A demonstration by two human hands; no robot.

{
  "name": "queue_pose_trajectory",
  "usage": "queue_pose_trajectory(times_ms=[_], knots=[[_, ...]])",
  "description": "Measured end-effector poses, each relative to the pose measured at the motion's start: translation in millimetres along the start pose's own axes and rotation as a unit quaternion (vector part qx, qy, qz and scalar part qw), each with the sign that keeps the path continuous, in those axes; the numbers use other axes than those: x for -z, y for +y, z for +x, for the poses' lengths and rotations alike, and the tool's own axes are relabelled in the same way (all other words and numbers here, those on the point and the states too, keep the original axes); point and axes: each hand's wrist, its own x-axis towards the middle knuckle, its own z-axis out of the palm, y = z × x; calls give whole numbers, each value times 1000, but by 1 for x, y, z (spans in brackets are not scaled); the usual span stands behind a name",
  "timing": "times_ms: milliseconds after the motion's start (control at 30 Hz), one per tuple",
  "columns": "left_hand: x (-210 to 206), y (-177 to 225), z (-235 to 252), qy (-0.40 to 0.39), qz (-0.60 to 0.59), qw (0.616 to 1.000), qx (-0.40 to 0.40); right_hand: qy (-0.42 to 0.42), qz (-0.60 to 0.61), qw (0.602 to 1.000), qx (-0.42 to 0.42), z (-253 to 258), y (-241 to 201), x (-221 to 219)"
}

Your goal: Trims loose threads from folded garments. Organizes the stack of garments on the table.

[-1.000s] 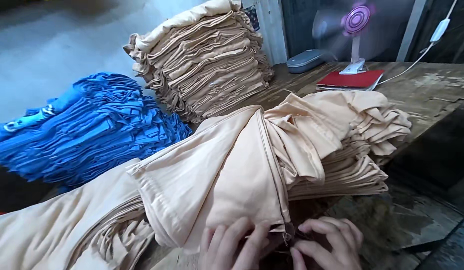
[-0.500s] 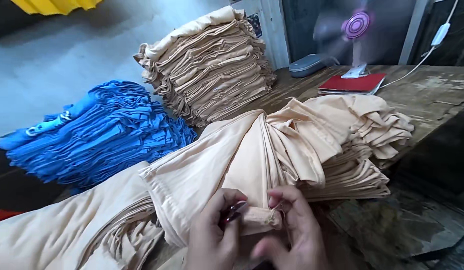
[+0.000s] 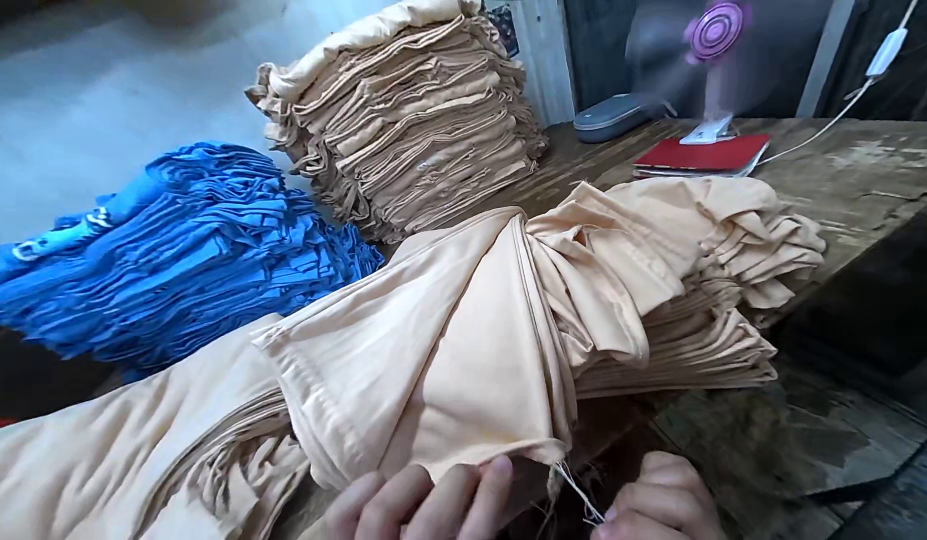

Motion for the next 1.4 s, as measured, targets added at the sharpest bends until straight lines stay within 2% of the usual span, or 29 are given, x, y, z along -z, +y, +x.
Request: queue_pose_trajectory(times_ms=[133, 300, 433, 567, 633, 733, 833, 933, 1033, 1133, 1267, 1400], knots=[[-13, 9, 5, 41, 32, 997, -63, -17, 25, 999, 19, 1, -2, -3], [-20, 12, 7, 16, 25, 997, -68, -28, 0, 999, 25, -3, 2, -3], [-12, 8, 1, 2, 16, 999, -27, -19, -94, 995, 3, 0, 7, -5], [-8, 1, 8, -70, -51, 992, 88, 14, -167, 984, -55, 15, 6, -30], [-7, -14, 15, -90, -88, 987, 102, 14, -137, 989, -62, 20, 12, -36], [10, -41, 21, -84, -133, 983, 90, 20, -82, 996, -7, 18, 15, -22], [19, -54, 24, -95, -146, 983, 58, 18, -38, 998, -46, 14, 11, -12], [19, -53, 30, -177, -110, 977, 40, 41, 3, 994, -103, 14, 12, -14], [27, -48, 36, -294, -108, 949, 46, 42, 14, 993, -113, 15, 10, -15], [33, -32, 39, -262, -192, 943, 70, 34, -13, 994, -101, 15, 7, -13], [14, 10, 35, -172, -52, 983, 46, 26, -42, 997, -65, 12, 6, -12], [10, 16, 33, -153, -41, 986, 58, 41, -40, 995, -81, 11, 9, -11]])
